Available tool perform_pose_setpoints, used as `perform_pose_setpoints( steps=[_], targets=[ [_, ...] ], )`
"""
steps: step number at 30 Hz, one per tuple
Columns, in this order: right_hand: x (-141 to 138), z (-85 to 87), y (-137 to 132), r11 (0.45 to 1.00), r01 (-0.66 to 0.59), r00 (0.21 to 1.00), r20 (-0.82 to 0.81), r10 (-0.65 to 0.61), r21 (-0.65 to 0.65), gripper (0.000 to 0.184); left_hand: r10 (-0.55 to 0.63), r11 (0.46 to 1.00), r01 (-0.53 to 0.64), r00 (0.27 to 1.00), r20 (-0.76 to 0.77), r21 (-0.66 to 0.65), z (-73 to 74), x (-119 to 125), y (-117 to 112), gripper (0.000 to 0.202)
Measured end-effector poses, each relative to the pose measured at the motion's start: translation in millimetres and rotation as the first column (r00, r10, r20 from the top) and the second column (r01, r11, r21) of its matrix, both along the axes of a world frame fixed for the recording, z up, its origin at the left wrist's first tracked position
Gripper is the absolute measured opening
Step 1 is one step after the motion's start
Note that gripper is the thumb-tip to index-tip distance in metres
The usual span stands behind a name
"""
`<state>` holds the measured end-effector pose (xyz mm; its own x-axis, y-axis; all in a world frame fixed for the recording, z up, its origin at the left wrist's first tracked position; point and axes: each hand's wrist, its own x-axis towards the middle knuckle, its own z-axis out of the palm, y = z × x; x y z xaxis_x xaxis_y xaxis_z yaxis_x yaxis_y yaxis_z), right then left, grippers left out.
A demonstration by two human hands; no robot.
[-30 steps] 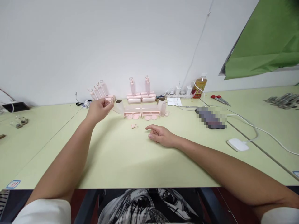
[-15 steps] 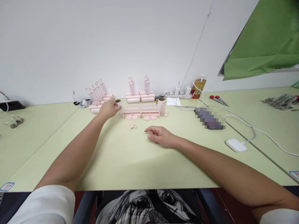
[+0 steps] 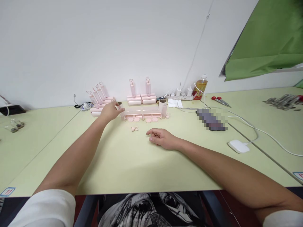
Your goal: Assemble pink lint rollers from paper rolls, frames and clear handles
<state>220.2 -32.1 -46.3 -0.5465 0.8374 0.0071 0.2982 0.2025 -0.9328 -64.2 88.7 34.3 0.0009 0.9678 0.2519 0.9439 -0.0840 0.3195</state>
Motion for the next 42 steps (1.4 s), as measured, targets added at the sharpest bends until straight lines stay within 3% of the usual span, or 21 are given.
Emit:
perform_pose_setpoints(
  steps=[3, 4, 6, 7, 8, 10, 13, 17, 21, 24, 30, 38, 40, 42],
  targets=[
    [0, 0.0, 0, 1.000, 0.002, 1.000, -0.004, -0.002, -0.001, 0.038, 0.049, 0.991, -0.045, 0.998, -0.029, 0.128, 0.5, 15, -22, 0.041],
    [0, 0.0, 0, 1.000, 0.002, 1.000, -0.006, -0.002, -0.001, 0.038, 0.018, 0.989, -0.009, 0.998, -0.056, 0.150, -2.1, 23, -31, 0.038],
    [0, -0.1, 1, 1.000, 0.002, 1.000, -0.011, -0.002, -0.004, 0.038, -0.195, 0.980, 0.199, 0.969, -0.154, 0.009, -11.6, 41, -48, 0.035],
    [0, -0.1, 1, 1.000, 0.004, 1.000, -0.014, -0.004, -0.007, 0.038, -0.319, 0.947, 0.306, 0.928, -0.191, -0.095, -17.9, 49, -55, 0.035],
    [0, -0.1, 1, 1.000, 0.007, 1.000, -0.015, -0.007, -0.011, 0.038, -0.397, 0.913, 0.359, 0.891, -0.219, -0.194, -24.4, 56, -61, 0.036],
    [0, 0.0, 1, 1.000, 0.012, 1.000, -0.013, -0.012, -0.015, 0.039, -0.426, 0.884, 0.347, 0.875, -0.231, -0.314, -35.4, 64, -66, 0.029],
    [1, 0.0, 1, 1.000, 0.007, 1.000, -0.003, -0.007, -0.012, 0.038, -0.401, 0.878, 0.305, 0.889, -0.221, -0.368, -41.6, 58, -66, 0.018],
    [0, 0.1, 1, 1.000, 0.010, 1.000, -0.010, -0.010, -0.006, 0.036, -0.344, 0.903, 0.283, 0.926, -0.152, -0.322, -35.7, 27, -56, 0.015],
    [-1, 0.4, 1, 1.000, 0.011, 1.000, -0.007, -0.011, -0.014, 0.036, -0.154, 0.965, 0.146, 0.988, -0.023, -0.217, -31.6, -5, -38, 0.014],
    [0, -0.2, 1, 1.000, 0.008, 1.000, -0.002, -0.008, -0.006, 0.035, -0.008, 0.981, 0.028, 0.995, 0.104, -0.193, -34.2, -18, -23, 0.013],
    [1, -2.0, 2, 1.000, 0.012, 1.000, -0.011, -0.013, -0.014, 0.035, 0.063, 0.982, -0.021, 0.973, 0.221, -0.188, -45.3, -22, 1, 0.016],
    [2, 0.2, 1, 1.000, 0.009, 1.000, -0.001, -0.009, -0.019, 0.034, 0.015, 0.975, 0.046, 0.963, 0.269, -0.217, -48.3, -22, 7, 0.021],
    [1, 0.8, 1, 1.000, 0.013, 1.000, 0.003, -0.013, -0.018, 0.034, 0.061, 0.987, -0.017, 0.958, 0.280, -0.158, -43.4, -27, 8, 0.021],
    [1, 1.3, 1, 1.000, 0.013, 1.000, 0.005, -0.013, -0.021, 0.033, 0.194, 0.978, -0.206, 0.926, 0.325, 0.004, -36.7, -37, 12, 0.021]
  ],
)
